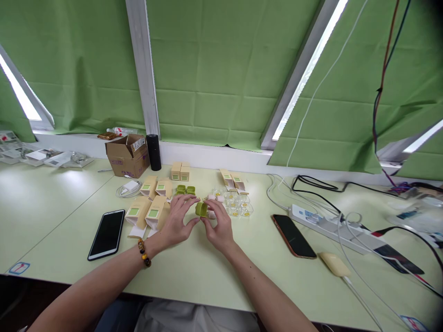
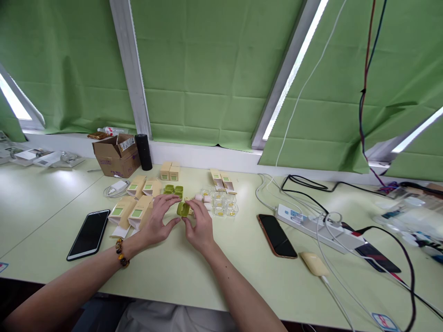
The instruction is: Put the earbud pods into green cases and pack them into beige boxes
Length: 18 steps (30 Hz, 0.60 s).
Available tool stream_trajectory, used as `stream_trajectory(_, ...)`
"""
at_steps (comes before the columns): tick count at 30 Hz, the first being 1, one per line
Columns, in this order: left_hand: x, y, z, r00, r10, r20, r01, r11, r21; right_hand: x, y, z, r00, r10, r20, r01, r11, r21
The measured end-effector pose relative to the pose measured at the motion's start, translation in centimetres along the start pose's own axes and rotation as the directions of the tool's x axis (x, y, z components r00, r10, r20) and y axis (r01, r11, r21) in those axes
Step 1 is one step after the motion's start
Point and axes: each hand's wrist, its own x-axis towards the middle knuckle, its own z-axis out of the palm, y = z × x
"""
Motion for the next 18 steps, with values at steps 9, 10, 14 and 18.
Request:
stream_trajectory(9,-0.01,-0.13,-0.05,1.000,-0.005,0.004,0.005,1.000,0.019,-0.08,0.03,-0.10,0.986,-0.165,0.007,0.165,0.982,-0.095)
stream_trajectory(10,-0.02,-0.14,-0.02,1.000,-0.007,0.003,0.007,1.000,0.019,-0.06,0.01,-0.14,0.985,-0.171,0.002,0.170,0.980,-0.099)
stream_trajectory(14,-0.09,-0.47,0.21,1.000,-0.002,-0.005,0.002,1.000,0.011,0.07,-0.17,-0.33,0.983,-0.181,0.004,0.181,0.978,-0.105)
stream_trajectory(18,-0.16,-0.82,0.38,1.000,0.011,-0.008,-0.011,1.000,-0.004,0.22,-0.34,-0.44,0.983,-0.186,0.007,0.186,0.980,-0.066)
